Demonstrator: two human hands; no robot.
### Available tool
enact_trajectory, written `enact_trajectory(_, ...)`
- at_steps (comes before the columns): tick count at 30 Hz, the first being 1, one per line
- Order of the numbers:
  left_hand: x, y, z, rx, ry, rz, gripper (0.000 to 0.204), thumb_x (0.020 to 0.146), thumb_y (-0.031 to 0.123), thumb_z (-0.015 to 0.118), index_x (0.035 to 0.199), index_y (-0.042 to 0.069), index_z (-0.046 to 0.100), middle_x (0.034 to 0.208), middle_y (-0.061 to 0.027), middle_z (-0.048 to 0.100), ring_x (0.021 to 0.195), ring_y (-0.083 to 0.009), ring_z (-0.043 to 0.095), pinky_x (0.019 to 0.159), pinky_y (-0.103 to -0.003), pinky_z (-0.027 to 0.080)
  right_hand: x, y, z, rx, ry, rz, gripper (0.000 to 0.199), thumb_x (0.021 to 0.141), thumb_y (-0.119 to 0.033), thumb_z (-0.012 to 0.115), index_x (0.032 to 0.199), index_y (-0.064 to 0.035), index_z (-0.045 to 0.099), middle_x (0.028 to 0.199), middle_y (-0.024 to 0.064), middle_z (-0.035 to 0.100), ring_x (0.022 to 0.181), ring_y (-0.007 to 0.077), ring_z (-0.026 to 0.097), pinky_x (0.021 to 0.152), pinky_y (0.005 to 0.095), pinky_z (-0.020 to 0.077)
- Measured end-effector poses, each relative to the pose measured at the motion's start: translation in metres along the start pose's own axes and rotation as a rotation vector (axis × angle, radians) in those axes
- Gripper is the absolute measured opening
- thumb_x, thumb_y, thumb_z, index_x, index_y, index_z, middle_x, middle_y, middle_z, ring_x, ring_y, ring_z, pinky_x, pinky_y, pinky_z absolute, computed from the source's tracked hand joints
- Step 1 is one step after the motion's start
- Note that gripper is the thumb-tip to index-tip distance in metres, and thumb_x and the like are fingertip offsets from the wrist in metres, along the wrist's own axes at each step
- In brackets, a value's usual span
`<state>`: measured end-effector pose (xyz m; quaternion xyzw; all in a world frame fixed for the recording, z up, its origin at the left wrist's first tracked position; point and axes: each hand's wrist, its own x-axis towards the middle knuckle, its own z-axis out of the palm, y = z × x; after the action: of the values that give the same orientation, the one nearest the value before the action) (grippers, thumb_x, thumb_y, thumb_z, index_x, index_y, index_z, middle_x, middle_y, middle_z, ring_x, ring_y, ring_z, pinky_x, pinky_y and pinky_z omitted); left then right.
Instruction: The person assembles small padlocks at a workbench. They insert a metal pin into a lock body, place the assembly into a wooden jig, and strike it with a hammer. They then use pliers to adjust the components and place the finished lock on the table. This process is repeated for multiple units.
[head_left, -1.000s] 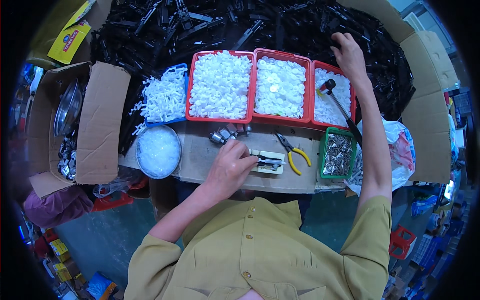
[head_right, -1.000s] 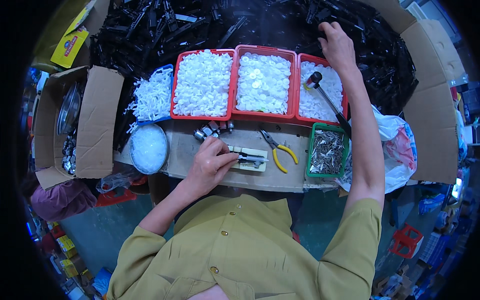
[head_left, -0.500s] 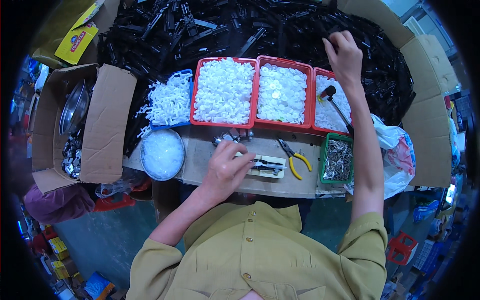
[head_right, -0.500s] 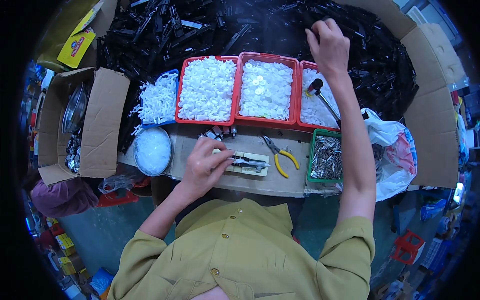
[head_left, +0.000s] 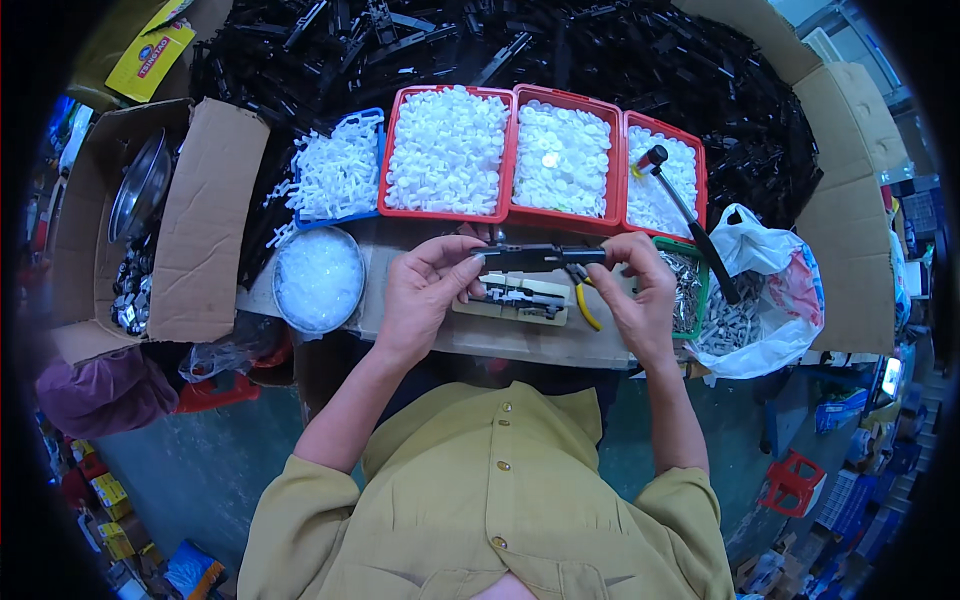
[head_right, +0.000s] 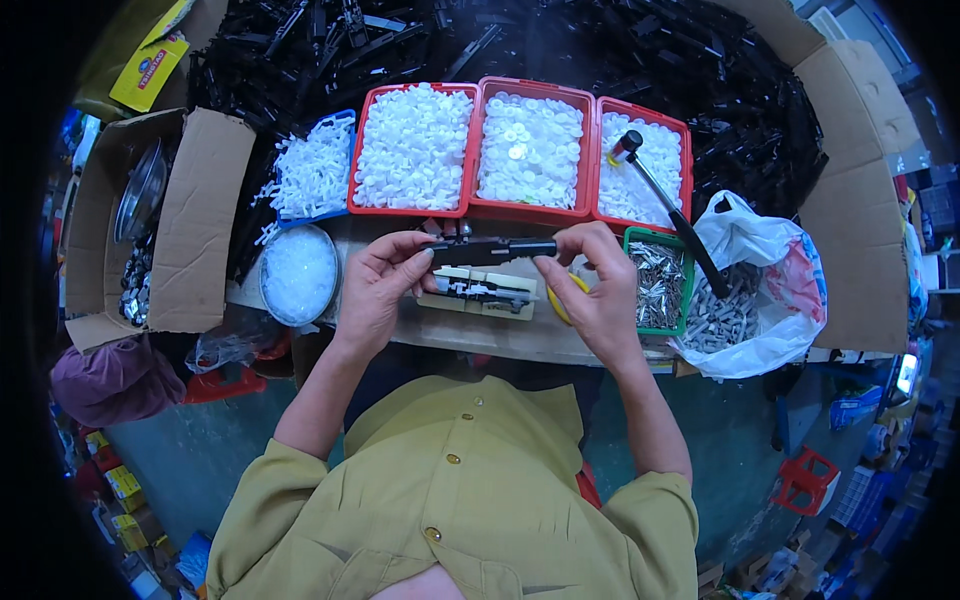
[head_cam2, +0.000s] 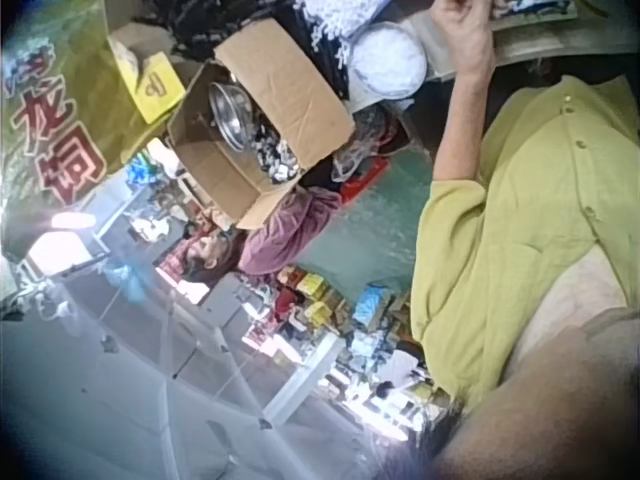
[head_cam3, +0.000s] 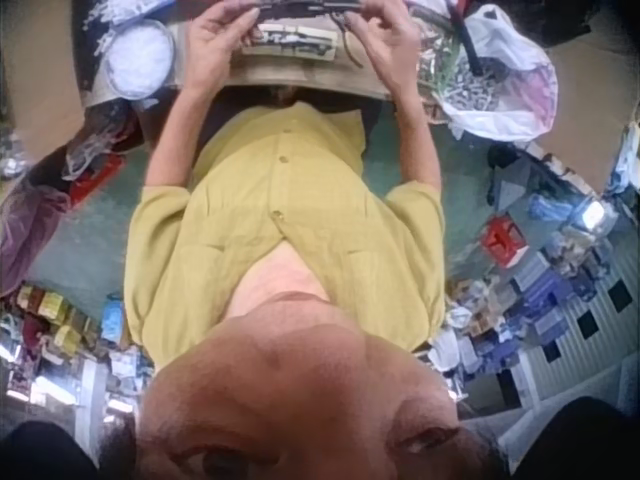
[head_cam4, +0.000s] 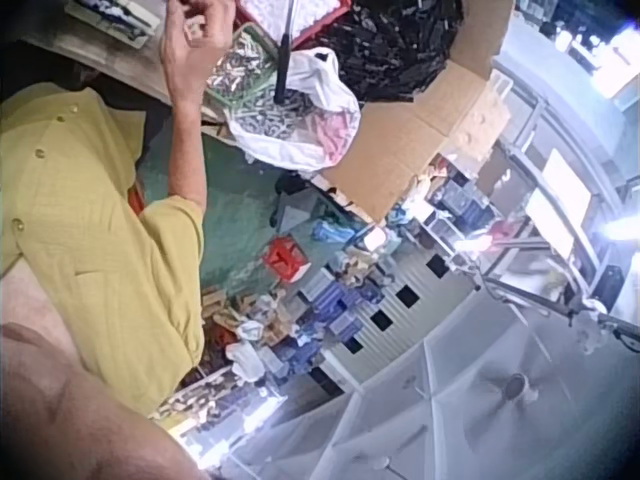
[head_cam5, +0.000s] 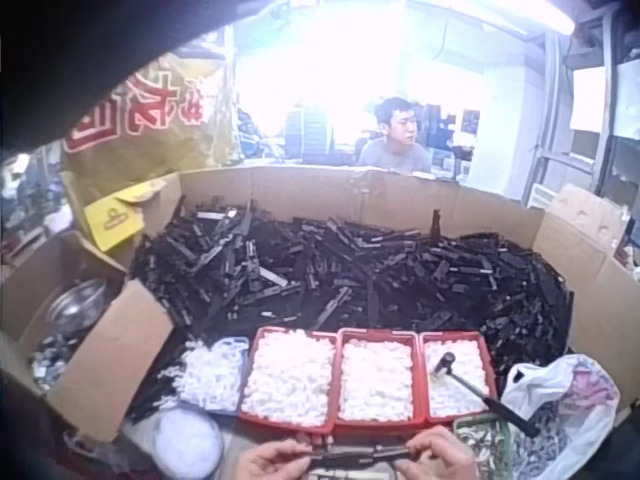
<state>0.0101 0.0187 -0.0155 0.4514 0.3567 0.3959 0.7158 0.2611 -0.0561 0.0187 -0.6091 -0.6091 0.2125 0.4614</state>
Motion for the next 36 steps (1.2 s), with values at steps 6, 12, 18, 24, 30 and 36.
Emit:
enact_trajectory(6, -0.009, 0.003, -0.001, 0.08, -0.003, -0.075, 0.022, 0.096, 0.01, 0.068, 0.115, -0.001, 0.068, 0.087, -0.0035, 0.07, 0.072, -0.0077, 0.065, 0.062, -0.02, 0.047, -0.009, -0.012, 0.005, -0.388, -0.075, -0.307, 0.045, 0.072, -0.013, 0.083, 0.113, -0.0045, 0.068, 0.107, 0.0082, 0.061, 0.1, 0.0279, 0.059, 0.082, 0.0412, 0.0458)
enact_trajectory(12, -0.017, 0.003, -0.002, 0.134, -0.028, -0.167, 0.022, 0.096, 0.011, 0.068, 0.115, 0.0, 0.07, 0.087, -0.0028, 0.069, 0.07, -0.0072, 0.064, 0.061, -0.02, 0.046, -0.026, 0.008, 0.016, -0.381, -0.136, -0.33, 0.035, 0.074, -0.014, 0.082, 0.106, -0.0081, 0.07, 0.099, 0.0056, 0.064, 0.095, 0.0261, 0.061, 0.079, 0.0399, 0.0445)
enact_trajectory(18, -0.018, -0.006, -0.016, 0.469, 0.067, 0.169, 0.026, 0.096, 0.008, 0.067, 0.12, -0.002, 0.068, 0.099, -0.0023, 0.063, 0.076, -0.0048, 0.057, 0.067, -0.019, 0.045, -0.029, 0.016, 0.033, -0.218, -0.155, -0.205, 0.031, 0.074, -0.013, 0.082, 0.102, -0.0054, 0.072, 0.096, 0.0079, 0.063, 0.093, 0.0274, 0.061, 0.078, 0.0415, 0.0461)
enact_trajectory(24, -0.02, -0.003, -0.027, 0.548, 0.15, 0.22, 0.025, 0.093, 0.005, 0.07, 0.117, -0.002, 0.07, 0.101, -0.0023, 0.062, 0.077, -0.0051, 0.054, 0.069, -0.02, 0.045, -0.029, 0.021, 0.045, -0.229, -0.169, -0.132, 0.029, 0.074, -0.015, 0.083, 0.099, -0.0054, 0.073, 0.093, 0.0086, 0.062, 0.09, 0.0275, 0.059, 0.077, 0.0413, 0.0461)
enact_trajectory(30, -0.023, 0.002, -0.019, 0.667, 0.148, 0.28, 0.025, 0.089, 0.005, 0.073, 0.113, -0.001, 0.072, 0.098, -0.0054, 0.063, 0.077, -0.0092, 0.057, 0.069, -0.024, 0.046, -0.03, 0.02, 0.046, -0.293, -0.194, -0.142, 0.028, 0.074, -0.015, 0.082, 0.099, -0.0058, 0.074, 0.093, 0.0083, 0.062, 0.09, 0.0271, 0.059, 0.075, 0.0404, 0.0447)
enact_trajectory(36, -0.019, -0.008, -0.007, 0.963, 0.04, 0.533, 0.028, 0.08, 0.007, 0.077, 0.107, 0.002, 0.072, 0.103, -0.013, 0.065, 0.097, -0.0306, 0.063, 0.084, -0.04, 0.05, -0.03, 0.021, 0.045, -0.365, -0.23, -0.185, 0.03, 0.075, -0.016, 0.081, 0.102, -0.0075, 0.073, 0.093, 0.0059, 0.062, 0.091, 0.0258, 0.059, 0.077, 0.0407, 0.043)
